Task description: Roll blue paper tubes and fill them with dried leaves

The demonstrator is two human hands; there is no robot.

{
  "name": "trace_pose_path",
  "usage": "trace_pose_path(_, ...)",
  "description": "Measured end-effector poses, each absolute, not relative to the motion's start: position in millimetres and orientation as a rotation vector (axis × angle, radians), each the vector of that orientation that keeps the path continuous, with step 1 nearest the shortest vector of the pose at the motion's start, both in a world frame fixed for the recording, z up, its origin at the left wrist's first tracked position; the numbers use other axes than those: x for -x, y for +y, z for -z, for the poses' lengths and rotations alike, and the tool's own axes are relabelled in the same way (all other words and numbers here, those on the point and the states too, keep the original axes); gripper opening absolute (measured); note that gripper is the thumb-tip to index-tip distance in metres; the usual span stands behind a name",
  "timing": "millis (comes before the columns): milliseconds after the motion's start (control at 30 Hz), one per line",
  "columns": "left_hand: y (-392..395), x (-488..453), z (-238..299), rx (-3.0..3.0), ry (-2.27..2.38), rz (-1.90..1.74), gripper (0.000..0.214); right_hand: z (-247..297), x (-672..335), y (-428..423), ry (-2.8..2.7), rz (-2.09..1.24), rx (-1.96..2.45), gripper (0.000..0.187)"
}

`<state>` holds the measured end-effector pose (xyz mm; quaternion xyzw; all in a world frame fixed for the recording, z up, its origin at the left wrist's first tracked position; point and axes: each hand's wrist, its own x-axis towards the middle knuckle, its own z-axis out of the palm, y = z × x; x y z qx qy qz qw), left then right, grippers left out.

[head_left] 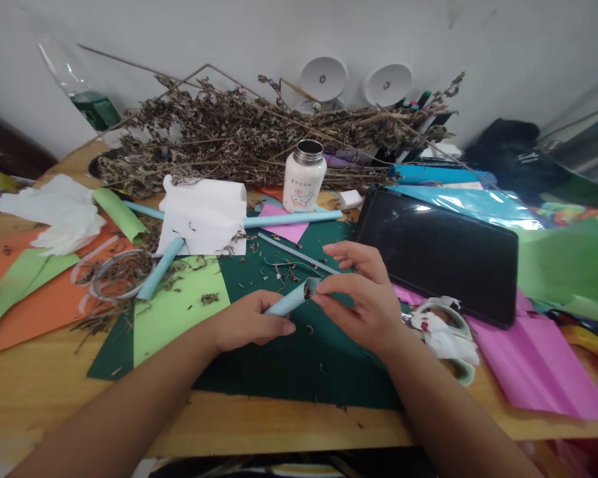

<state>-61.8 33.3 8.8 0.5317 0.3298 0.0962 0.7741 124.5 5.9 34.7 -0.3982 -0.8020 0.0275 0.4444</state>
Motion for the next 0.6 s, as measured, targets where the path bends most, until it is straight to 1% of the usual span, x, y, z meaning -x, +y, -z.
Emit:
trace_pose_path(300,32,60,-13,-1.268,0.777,-0.184,0.024,-41,-123,5,-2.072,-0.066,0.96,0.009)
trace_pose_path(467,33,61,-12,-1.258,0.758,-0.169,0.026,-46,-130,2,-2.018,-0.156,0.912,0.021)
trace_pose_path(600,33,61,-15,-1.304,0.789,-0.147,0.022,-47,-135,2,-2.216,-0.18,0.923,0.026)
